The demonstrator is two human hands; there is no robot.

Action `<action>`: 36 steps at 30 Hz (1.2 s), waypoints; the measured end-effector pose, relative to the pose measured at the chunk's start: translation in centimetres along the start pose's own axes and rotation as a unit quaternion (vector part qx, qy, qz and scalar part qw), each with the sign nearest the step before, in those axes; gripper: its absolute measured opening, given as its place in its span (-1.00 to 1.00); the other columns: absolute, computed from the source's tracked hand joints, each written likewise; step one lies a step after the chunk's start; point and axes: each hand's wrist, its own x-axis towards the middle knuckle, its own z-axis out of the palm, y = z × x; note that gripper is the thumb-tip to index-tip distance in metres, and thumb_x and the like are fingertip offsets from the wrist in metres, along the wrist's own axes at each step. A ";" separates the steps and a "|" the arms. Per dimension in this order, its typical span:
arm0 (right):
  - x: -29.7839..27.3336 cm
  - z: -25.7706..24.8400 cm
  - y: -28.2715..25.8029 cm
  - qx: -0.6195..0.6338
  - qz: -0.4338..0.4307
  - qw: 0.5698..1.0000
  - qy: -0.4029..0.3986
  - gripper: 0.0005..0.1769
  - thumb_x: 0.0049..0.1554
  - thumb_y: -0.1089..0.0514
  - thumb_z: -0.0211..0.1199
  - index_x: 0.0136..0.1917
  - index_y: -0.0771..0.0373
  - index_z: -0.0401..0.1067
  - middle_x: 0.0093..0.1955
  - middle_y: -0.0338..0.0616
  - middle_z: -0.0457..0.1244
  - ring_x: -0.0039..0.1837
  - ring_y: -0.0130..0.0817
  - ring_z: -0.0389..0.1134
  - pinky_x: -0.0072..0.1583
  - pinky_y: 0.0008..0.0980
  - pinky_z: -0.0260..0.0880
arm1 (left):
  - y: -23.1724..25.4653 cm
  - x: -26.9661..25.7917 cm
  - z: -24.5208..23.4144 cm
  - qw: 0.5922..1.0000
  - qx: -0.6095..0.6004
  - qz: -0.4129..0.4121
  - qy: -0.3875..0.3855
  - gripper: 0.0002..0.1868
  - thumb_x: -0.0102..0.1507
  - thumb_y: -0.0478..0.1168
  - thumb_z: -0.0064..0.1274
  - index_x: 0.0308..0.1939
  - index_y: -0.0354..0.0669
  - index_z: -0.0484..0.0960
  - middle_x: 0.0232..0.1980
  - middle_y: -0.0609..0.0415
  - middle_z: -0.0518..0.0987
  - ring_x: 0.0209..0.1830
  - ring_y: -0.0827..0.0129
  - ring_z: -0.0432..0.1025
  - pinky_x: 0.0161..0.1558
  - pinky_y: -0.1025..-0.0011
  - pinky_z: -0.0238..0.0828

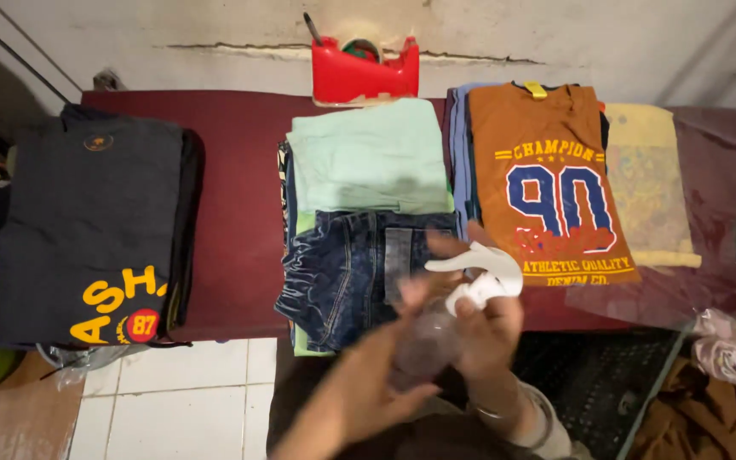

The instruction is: Spraying fragrance or perfume on folded clothes and arranging them on a sorting table.

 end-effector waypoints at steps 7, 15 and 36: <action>-7.8 -9.1 -0.5 -0.398 0.186 0.892 0.104 -0.51 0.06 0.18 0.37 0.23 0.31 0.34 0.05 -0.07 0.36 -0.21 -0.40 0.41 -0.13 -0.38 0.46 | -3.2 -0.9 0.3 0.992 0.035 0.070 0.095 -0.55 0.21 -0.08 0.17 0.12 -0.25 0.64 -0.11 -0.09 0.66 -0.14 0.05 0.61 -0.14 0.23 0.56; -6.5 -9.9 -1.4 -0.531 0.244 0.810 -0.055 -0.68 -0.12 0.18 0.55 -0.14 0.29 0.50 -0.29 -0.11 0.36 -0.26 -0.41 0.40 -0.21 -0.35 0.40 | -7.0 -0.3 2.8 0.973 0.124 0.139 0.133 -0.71 0.22 -0.02 0.25 -0.15 -0.14 0.70 -0.20 0.02 0.66 -0.13 0.18 0.59 -0.11 0.26 0.56; -0.6 -19.8 3.3 -0.393 0.184 0.883 0.180 -0.90 0.20 0.23 0.31 -0.07 0.31 0.47 -0.34 -0.24 0.33 -0.31 -0.49 0.38 -0.25 -0.47 0.34 | -4.0 3.1 3.8 0.934 0.307 0.160 0.084 -0.21 0.00 -0.29 0.13 0.37 -0.28 0.44 0.42 -0.07 0.45 0.43 0.05 0.30 0.38 0.12 0.18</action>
